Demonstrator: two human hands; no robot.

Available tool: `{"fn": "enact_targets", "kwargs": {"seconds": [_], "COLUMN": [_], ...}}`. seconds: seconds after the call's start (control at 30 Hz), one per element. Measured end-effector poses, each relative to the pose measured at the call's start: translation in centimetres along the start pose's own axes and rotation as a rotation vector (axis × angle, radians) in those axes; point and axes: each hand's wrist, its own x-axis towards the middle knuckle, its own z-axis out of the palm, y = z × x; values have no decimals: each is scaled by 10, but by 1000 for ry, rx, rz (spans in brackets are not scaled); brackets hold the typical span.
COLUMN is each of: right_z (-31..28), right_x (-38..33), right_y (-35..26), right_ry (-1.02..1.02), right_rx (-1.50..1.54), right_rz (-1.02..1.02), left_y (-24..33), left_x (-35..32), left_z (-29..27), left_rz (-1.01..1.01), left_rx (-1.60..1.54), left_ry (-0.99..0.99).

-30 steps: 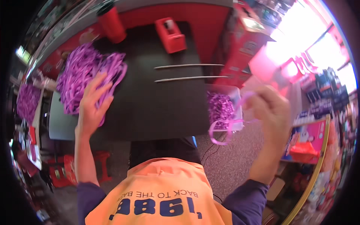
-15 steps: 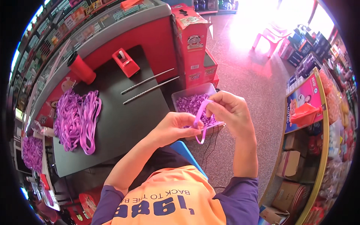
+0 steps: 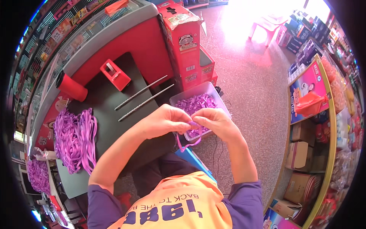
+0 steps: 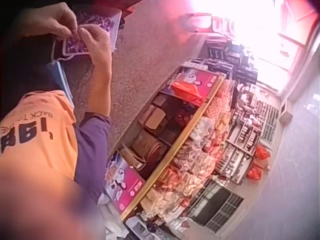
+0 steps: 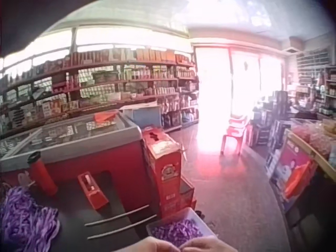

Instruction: The person wraps purple ribbon strips around a pair of parallel metal rods to create loops or bows for packaging.

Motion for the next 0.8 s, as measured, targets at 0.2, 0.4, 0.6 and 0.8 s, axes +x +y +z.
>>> {"fn": "enact_targets", "kwargs": {"seconds": [0.2,0.4,0.6,0.8], "right_z": [-24,-42,-21,5], "right_x": [8,61,143,178], "right_y": [15,48,77,88], "right_ry": [99,288,391,100], "right_rx": [133,331,452,707], "right_rz": [59,89,-1,-259], "left_y": [18,44,50,16], "left_x": [46,53,13,-12], "left_z": [-25,-63,-106,-120], "left_rz": [221,347,302,190], "left_rx": [509,596,249,237], "left_ry": [-71,209,544,628]}}
